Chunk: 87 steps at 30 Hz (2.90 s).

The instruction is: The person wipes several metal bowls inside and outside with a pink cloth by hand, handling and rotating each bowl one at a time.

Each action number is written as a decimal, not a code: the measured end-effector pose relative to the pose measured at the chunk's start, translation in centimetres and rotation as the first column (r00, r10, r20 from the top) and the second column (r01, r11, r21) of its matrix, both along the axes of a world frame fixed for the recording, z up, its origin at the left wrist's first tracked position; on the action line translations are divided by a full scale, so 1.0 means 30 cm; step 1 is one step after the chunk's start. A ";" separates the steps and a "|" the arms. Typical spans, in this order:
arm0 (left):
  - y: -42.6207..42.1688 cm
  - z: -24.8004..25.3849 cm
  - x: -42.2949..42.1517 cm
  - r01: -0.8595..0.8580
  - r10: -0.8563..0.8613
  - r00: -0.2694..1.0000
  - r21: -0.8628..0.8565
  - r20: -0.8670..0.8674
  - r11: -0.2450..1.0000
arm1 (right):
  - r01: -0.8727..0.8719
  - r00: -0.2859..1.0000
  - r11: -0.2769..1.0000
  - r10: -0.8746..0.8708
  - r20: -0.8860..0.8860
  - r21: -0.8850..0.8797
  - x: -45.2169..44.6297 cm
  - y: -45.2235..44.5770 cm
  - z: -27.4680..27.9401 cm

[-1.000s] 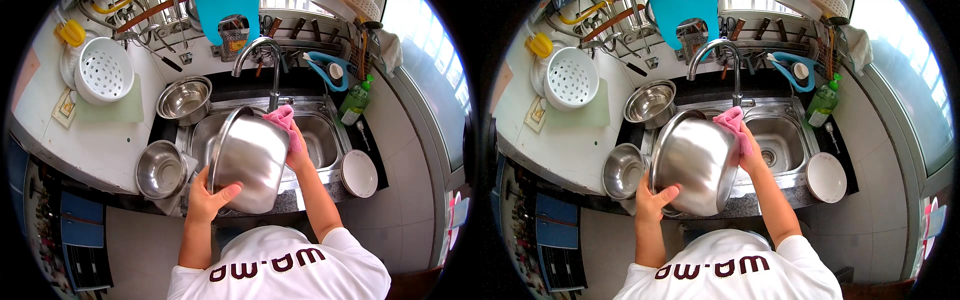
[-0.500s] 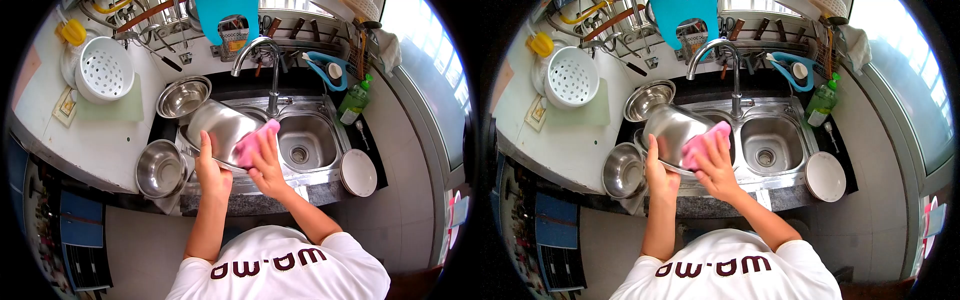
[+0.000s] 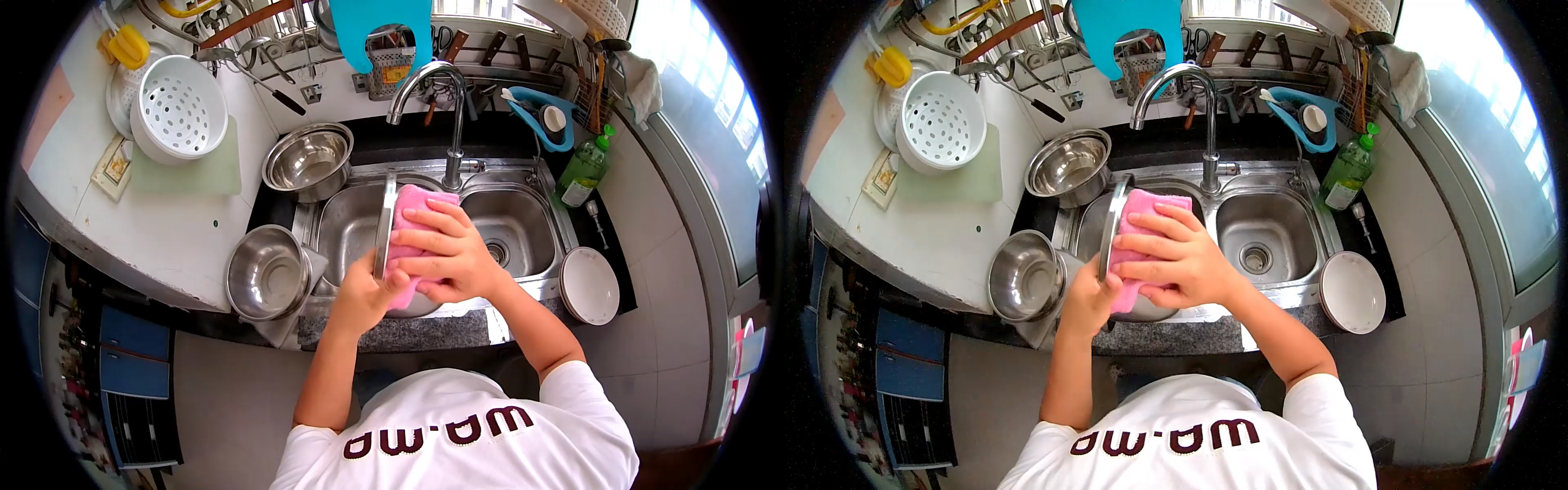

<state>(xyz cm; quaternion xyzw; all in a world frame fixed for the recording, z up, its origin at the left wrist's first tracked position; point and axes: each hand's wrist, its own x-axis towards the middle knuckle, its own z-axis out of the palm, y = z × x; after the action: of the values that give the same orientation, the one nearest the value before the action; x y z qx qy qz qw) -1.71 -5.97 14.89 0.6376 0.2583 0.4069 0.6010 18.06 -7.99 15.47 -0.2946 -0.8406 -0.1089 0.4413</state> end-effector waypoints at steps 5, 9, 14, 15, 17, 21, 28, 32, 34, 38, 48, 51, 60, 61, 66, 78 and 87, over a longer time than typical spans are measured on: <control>-0.033 0.037 -0.027 0.118 -0.117 0.982 0.003 -0.151 0.993 | -0.062 0.986 0.991 0.043 -0.158 -0.119 0.062 0.017 -0.002; -0.074 0.074 -0.030 0.119 -0.110 0.963 0.020 -0.246 0.993 | -0.280 0.888 0.921 0.142 -0.437 -0.270 0.113 0.036 -0.031; -0.115 0.117 -0.036 0.127 -0.106 0.943 0.047 -0.317 0.991 | -0.438 0.762 0.833 0.144 -0.631 -0.338 0.145 0.029 -0.070; -0.121 0.129 -0.041 0.151 -0.115 0.914 0.064 -0.389 0.986 | -0.547 0.648 0.753 0.104 -0.755 -0.365 0.138 0.015 -0.067; -0.119 0.134 -0.046 0.176 -0.121 0.880 0.078 -0.459 0.981 | -0.694 0.478 0.617 0.008 -0.878 -0.372 0.152 0.014 -0.091; -0.088 0.079 -0.045 0.180 -0.159 0.907 0.016 -0.391 0.984 | -0.574 0.533 0.710 -0.053 -0.845 -0.407 0.144 0.016 -0.117; -0.019 0.002 -0.048 0.250 -0.279 0.941 -0.160 -0.193 0.955 | 0.074 0.989 0.979 -0.097 -0.112 -0.192 0.043 -0.067 -0.032; -0.002 -0.037 -0.042 0.320 -0.321 0.947 -0.090 -0.004 0.943 | 0.139 0.990 0.981 -0.131 0.060 -0.136 -0.012 -0.130 -0.002; 0.002 -0.051 -0.027 0.327 -0.306 0.944 -0.232 0.121 0.916 | 0.138 0.987 0.985 -0.127 0.096 -0.106 -0.063 -0.160 -0.018; -0.012 -0.037 -0.012 0.285 -0.277 0.957 -0.116 0.080 0.951 | 0.100 0.991 0.994 -0.097 0.093 -0.031 -0.054 -0.147 -0.059; -0.036 -0.052 -0.022 0.200 -0.197 0.974 0.015 -0.114 0.980 | 0.017 0.995 1.000 -0.019 -0.094 -0.025 0.090 -0.033 -0.091; -0.048 -0.044 -0.021 0.186 -0.166 0.953 0.054 -0.252 0.981 | -0.035 0.912 0.978 -0.054 -0.406 -0.208 0.100 -0.021 -0.123; -0.027 -0.065 0.017 0.052 -0.040 0.990 0.084 -0.135 0.995 | 0.054 0.998 0.996 -0.054 0.010 0.065 -0.073 -0.162 -0.194; -0.030 -0.055 0.016 0.055 -0.043 0.990 0.084 -0.136 0.995 | 0.057 0.997 0.994 -0.061 0.045 0.090 -0.074 -0.163 -0.206; -0.046 -0.001 -0.012 0.047 0.027 0.953 0.237 -0.302 0.970 | 0.016 1.000 0.989 -0.017 0.003 0.145 -0.014 -0.117 -0.168; -0.176 0.113 -0.011 0.123 0.113 0.904 0.505 -0.413 0.855 | -0.541 0.423 0.802 0.001 -0.906 -0.252 0.139 0.008 -0.202; -0.176 0.064 -0.003 0.414 -0.051 0.883 0.726 -0.466 0.550 | -0.804 -0.167 0.569 -0.493 -0.854 -0.172 0.161 0.008 -0.282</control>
<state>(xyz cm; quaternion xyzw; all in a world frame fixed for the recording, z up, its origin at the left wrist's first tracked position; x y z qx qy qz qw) -1.79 -11.24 16.80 0.9362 0.0700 0.2575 0.2288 22.87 -7.74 7.00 -0.2769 -0.1670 0.6051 0.7275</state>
